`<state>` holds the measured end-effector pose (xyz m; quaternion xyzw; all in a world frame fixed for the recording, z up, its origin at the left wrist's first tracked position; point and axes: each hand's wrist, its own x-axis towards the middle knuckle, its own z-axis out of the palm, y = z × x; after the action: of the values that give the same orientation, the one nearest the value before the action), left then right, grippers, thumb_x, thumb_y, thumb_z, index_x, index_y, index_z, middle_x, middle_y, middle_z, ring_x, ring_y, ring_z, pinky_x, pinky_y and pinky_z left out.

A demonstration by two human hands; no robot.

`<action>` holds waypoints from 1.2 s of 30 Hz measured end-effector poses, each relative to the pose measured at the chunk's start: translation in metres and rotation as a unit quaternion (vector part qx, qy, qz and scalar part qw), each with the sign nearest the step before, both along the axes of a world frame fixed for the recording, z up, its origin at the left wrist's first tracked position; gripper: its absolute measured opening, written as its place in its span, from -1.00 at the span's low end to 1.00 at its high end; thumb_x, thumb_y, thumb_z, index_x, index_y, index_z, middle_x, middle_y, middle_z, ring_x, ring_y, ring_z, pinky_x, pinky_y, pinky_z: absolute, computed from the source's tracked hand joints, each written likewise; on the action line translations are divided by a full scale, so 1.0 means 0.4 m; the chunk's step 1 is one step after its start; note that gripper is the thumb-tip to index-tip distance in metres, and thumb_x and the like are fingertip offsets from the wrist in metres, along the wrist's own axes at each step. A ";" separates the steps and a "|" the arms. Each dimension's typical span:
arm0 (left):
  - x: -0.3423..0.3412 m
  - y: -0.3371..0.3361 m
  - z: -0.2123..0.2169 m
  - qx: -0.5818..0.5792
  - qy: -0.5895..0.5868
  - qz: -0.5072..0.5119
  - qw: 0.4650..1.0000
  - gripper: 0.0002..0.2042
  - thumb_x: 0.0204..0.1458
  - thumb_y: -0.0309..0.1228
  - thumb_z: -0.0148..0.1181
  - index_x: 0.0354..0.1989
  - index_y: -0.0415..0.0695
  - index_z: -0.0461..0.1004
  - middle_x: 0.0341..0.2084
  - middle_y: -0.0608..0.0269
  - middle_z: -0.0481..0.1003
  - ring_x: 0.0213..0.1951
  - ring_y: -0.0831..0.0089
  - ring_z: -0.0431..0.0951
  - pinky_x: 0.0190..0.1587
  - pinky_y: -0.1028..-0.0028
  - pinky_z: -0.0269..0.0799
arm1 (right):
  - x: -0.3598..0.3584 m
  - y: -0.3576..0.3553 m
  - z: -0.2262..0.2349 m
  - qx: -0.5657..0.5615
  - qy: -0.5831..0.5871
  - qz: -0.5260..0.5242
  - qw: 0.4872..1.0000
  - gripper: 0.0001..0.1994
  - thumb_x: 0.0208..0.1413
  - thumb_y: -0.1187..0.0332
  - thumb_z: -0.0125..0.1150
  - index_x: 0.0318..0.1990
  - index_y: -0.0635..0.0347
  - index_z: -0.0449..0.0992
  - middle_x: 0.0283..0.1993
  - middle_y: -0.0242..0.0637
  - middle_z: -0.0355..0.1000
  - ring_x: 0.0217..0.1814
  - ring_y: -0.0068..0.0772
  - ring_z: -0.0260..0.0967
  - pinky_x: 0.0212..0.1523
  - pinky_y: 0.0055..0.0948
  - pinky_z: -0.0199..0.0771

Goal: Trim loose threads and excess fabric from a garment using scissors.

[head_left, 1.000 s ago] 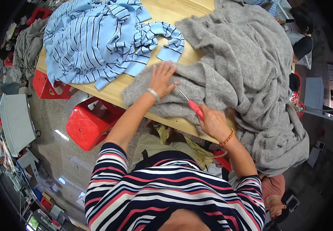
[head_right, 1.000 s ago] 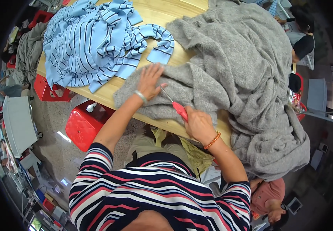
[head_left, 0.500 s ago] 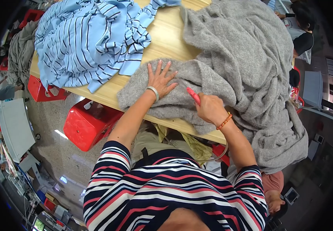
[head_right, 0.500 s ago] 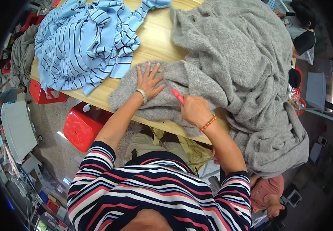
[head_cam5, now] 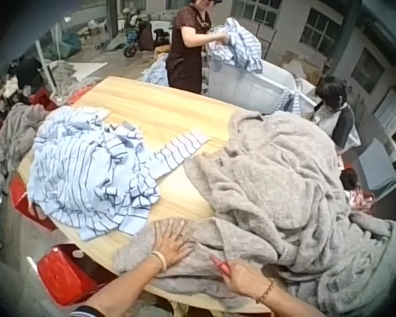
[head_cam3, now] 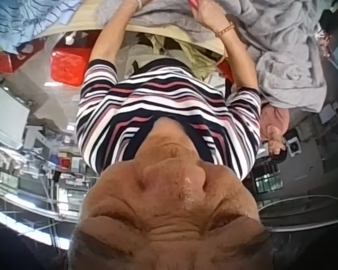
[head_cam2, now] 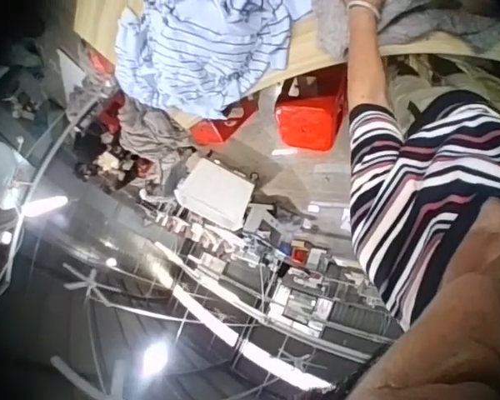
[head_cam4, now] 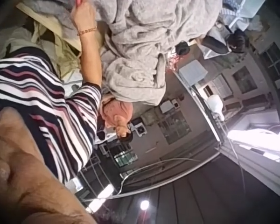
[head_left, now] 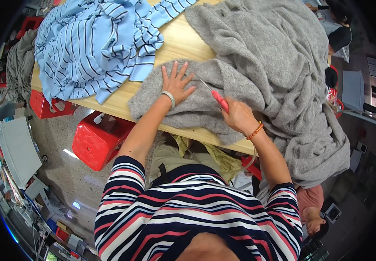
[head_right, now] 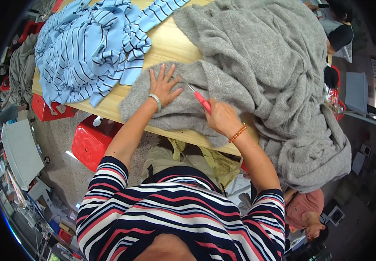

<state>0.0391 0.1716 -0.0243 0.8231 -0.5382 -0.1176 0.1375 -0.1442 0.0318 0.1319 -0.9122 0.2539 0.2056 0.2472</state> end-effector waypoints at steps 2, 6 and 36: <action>-0.020 0.021 0.020 -0.041 -0.023 0.016 0.999 -0.45 0.01 0.01 0.11 0.19 0.13 0.32 0.34 0.17 0.00 0.37 0.00 -0.15 0.26 -0.25 -0.40 | -0.058 -0.010 -0.019 0.027 -0.011 -0.014 0.999 -0.72 0.05 0.29 0.12 -0.15 0.26 0.36 -0.45 0.11 0.45 -0.34 0.18 0.44 -0.28 -0.01 0.41; -0.173 0.161 0.112 -0.143 0.055 -0.038 0.988 -0.38 -0.08 -0.09 0.24 0.19 -0.01 0.29 0.15 0.05 0.23 0.19 0.10 0.17 0.16 0.02 0.02 | -0.189 -0.014 -0.054 0.002 -0.063 -0.101 0.993 -0.69 0.00 0.32 0.21 -0.12 0.20 0.34 -0.36 0.06 0.43 -0.26 0.13 0.41 -0.24 -0.03 0.38; 0.062 0.256 0.977 -0.389 -0.109 -0.001 0.915 -0.59 0.11 -0.43 0.03 0.12 -0.39 0.29 0.01 -0.05 0.42 0.04 0.24 0.46 0.09 0.33 0.37 | -0.263 -0.225 0.414 0.243 -0.324 0.021 0.914 -0.41 -0.16 0.52 0.31 0.12 0.30 0.31 0.16 -0.25 0.32 0.18 -0.42 0.23 0.22 -0.41 0.15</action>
<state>0.0639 0.2741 0.3666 0.7118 -0.5537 0.1919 0.3871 -0.2494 -0.0582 0.2976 -0.8460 0.0830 -0.0404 0.5251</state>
